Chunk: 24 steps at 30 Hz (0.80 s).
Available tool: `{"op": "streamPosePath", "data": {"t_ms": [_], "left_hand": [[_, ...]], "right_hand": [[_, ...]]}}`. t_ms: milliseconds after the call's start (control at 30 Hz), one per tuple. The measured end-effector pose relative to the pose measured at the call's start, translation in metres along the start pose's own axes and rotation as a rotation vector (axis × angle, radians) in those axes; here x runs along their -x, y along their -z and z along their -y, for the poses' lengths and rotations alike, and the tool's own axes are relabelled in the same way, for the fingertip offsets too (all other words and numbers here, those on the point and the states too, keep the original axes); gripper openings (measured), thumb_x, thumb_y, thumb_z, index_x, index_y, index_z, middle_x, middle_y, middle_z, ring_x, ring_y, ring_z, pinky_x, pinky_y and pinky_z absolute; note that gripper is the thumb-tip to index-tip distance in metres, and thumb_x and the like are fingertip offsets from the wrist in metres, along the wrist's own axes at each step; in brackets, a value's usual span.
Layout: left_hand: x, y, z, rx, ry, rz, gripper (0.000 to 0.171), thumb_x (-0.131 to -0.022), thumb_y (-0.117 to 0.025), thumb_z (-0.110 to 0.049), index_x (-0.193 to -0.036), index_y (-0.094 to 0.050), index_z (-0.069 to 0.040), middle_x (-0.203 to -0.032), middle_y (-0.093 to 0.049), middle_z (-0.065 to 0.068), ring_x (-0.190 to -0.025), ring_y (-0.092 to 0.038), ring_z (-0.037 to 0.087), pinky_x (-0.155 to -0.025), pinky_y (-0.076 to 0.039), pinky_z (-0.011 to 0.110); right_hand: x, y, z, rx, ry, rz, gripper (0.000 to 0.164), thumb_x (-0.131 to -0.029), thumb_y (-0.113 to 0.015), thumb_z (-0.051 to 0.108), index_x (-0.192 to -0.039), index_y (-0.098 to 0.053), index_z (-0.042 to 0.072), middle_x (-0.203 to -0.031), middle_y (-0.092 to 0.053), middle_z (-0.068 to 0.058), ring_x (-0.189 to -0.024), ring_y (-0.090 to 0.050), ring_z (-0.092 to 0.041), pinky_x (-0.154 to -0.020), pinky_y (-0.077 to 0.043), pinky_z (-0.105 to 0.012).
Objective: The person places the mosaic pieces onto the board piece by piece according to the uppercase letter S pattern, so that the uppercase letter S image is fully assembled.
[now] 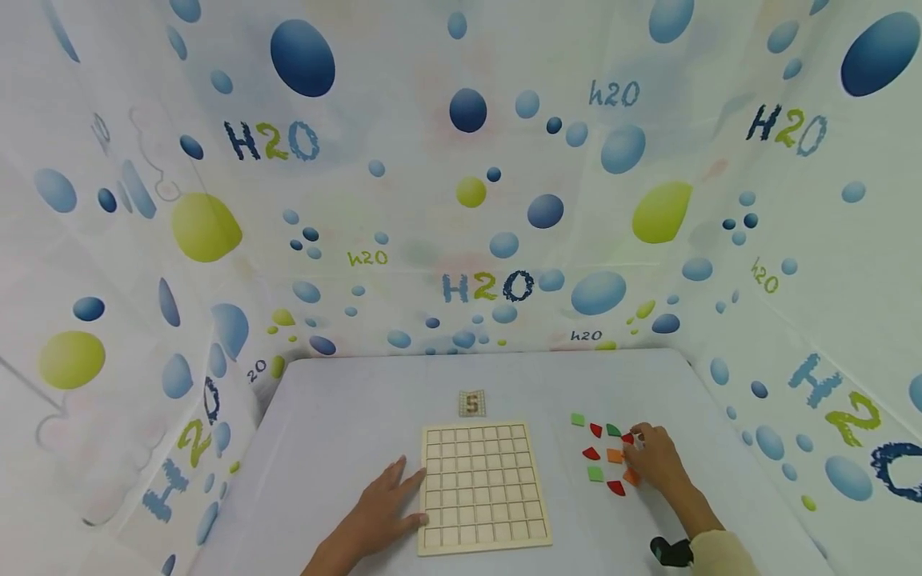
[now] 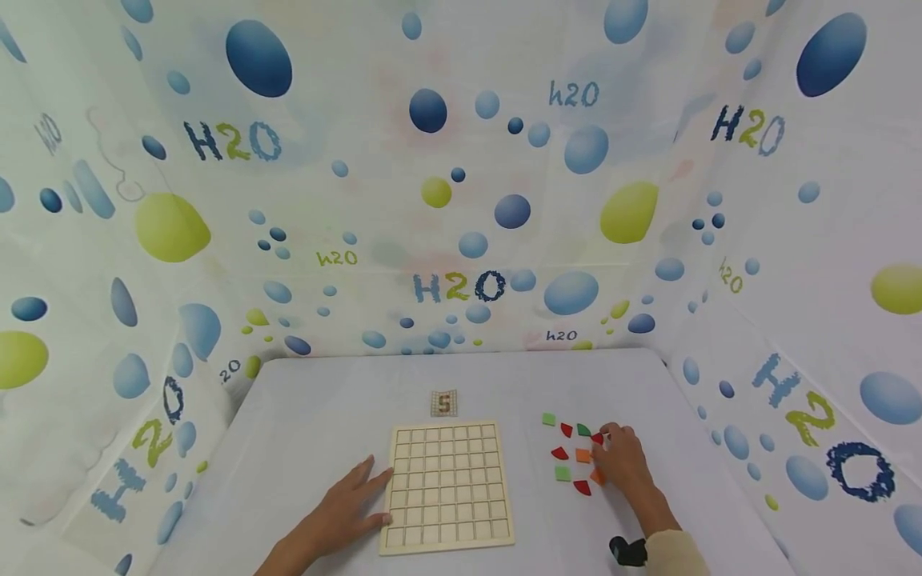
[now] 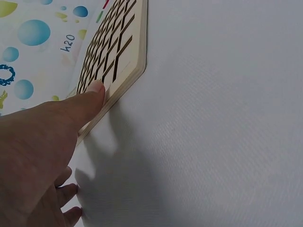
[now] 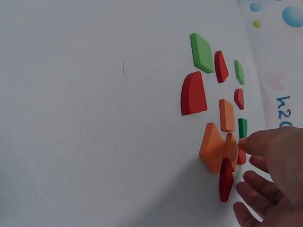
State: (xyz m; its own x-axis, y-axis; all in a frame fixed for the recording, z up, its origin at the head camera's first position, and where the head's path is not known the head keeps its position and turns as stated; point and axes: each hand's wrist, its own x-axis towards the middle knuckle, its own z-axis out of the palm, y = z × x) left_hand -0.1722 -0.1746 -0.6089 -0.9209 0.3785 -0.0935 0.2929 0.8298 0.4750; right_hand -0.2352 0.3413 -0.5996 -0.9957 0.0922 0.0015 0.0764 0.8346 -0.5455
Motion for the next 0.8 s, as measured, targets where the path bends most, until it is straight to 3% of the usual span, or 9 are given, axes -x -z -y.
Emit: {"op": "streamPosePath", "data": {"t_ms": [133, 467, 800], "left_hand": [[0.0008, 0.0014, -0.0015, 0.005, 0.001, 0.0, 0.081, -0.093, -0.071, -0.06, -0.156, -0.051, -0.014, -0.167, -0.03, 0.032, -0.153, -0.032, 0.054, -0.119, -0.031, 0.071], [0.0, -0.0013, -0.0011, -0.006, 0.003, -0.001, 0.081, -0.093, -0.073, -0.059, -0.156, -0.052, -0.013, -0.166, -0.032, 0.032, -0.153, -0.033, 0.054, -0.12, -0.031, 0.07], [-0.0009, -0.0044, 0.0025, -0.008, 0.001, -0.007, 0.08, -0.093, -0.072, -0.06, -0.156, -0.052, -0.014, -0.165, -0.033, 0.032, -0.152, -0.033, 0.053, -0.12, -0.031, 0.069]], "right_hand": [[-0.0005, 0.0011, -0.0043, 0.014, 0.023, -0.008, 0.03, -0.097, -0.071, 0.008, -0.118, -0.062, -0.011, -0.098, -0.059, -0.022, -0.086, -0.054, -0.03, -0.073, -0.053, -0.042], [-0.0025, -0.0006, -0.0088, 0.017, 0.051, -0.001, 0.017, -0.099, -0.067, 0.006, -0.108, -0.064, -0.008, -0.092, -0.061, -0.015, -0.082, -0.057, -0.025, -0.071, -0.054, -0.039], [-0.0017, -0.0001, -0.0048, -0.031, 0.007, 0.065, 0.017, -0.1, -0.069, 0.013, -0.103, -0.064, -0.002, -0.089, -0.061, -0.009, -0.081, -0.057, -0.022, -0.065, -0.048, -0.033]]}}
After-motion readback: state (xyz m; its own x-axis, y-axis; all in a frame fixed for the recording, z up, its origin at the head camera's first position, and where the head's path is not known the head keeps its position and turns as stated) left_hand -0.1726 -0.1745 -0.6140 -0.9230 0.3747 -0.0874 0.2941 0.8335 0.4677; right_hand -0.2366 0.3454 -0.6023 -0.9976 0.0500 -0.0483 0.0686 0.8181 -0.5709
